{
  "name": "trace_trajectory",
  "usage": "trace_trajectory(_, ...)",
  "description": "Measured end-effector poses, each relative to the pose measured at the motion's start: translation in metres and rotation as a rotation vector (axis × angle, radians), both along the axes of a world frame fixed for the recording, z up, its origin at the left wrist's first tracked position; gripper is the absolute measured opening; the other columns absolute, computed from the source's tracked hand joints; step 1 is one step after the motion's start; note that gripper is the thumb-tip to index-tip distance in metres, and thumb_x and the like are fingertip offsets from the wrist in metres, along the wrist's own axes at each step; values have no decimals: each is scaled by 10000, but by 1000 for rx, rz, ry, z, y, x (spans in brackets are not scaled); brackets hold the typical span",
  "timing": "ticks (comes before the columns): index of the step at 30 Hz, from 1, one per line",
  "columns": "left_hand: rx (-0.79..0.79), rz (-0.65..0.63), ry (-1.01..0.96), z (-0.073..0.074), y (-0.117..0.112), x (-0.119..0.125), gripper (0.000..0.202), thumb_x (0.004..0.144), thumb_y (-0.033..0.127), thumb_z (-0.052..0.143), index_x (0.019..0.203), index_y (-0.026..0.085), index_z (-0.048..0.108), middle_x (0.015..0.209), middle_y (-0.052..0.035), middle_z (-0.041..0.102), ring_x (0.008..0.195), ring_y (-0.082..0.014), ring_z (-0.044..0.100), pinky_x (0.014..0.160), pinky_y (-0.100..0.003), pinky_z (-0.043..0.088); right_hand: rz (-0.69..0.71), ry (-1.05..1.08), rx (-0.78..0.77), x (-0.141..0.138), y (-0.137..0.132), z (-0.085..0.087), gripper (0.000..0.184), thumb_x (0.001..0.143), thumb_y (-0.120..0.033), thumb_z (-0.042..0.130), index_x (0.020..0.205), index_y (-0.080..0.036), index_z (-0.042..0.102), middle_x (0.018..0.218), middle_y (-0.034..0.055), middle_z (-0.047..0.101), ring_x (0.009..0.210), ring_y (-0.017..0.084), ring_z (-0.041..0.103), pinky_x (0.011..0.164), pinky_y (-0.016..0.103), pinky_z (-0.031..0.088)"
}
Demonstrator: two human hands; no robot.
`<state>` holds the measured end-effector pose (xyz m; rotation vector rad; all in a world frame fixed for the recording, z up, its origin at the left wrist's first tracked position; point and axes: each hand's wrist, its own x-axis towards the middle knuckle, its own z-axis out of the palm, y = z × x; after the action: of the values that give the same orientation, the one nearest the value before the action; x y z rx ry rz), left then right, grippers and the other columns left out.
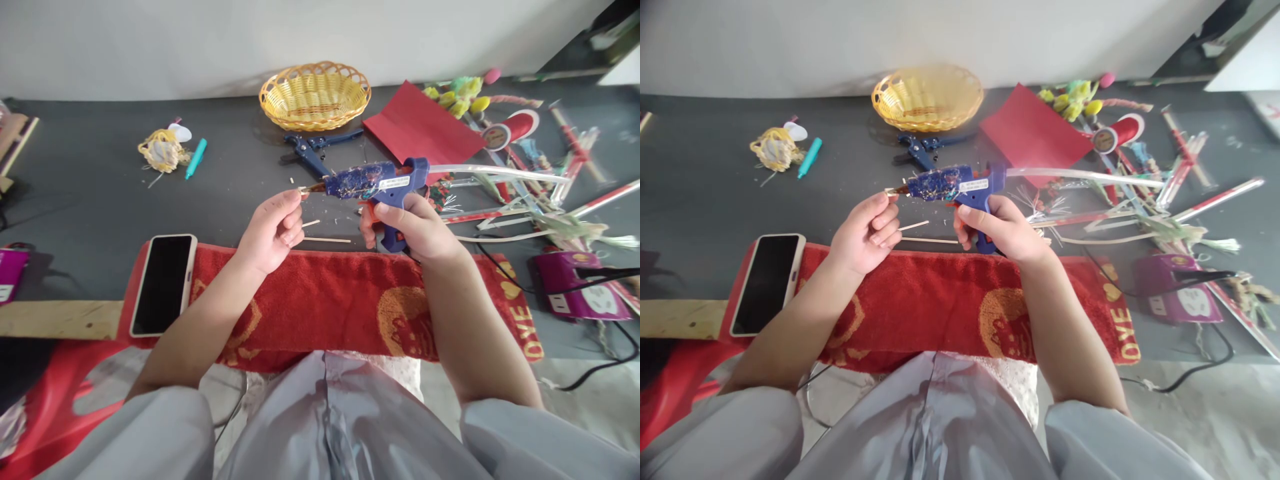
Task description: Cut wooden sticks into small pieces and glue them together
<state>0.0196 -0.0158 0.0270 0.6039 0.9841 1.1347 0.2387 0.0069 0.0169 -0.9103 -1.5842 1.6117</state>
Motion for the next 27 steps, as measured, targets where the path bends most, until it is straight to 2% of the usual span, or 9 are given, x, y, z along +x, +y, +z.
trace_trajectory(4, -1, 7, 32, 0, 0, 0, 158, 825, 299, 653, 745, 169, 615, 468, 102, 343, 324, 5, 272, 349, -173, 215, -8, 9, -14, 0, 0, 0, 351, 817, -551, 642, 678, -228, 634, 597, -7, 618, 520, 125, 580, 541, 287, 418)
trace_trajectory(16, 20, -4, -51, -1, 0, 0, 125, 793, 254, 685, 751, 154, 622, 453, 107, 371, 322, 9, 301, 344, -158, 217, -9, 59, -23, 0, 0, -1, 392, 799, -543, 669, 666, -183, 595, 567, -13, 610, 486, 100, 577, 504, 243, 433)
trace_trajectory(27, -13, 8, -64, 0, -1, 1, 133, 842, 248, 627, 750, 152, 627, 448, 105, 367, 317, 9, 303, 349, -160, 218, -6, 54, -25, 0, 1, -2, 384, 802, -543, 665, 688, -182, 605, 578, -15, 619, 489, 99, 589, 507, 238, 455)
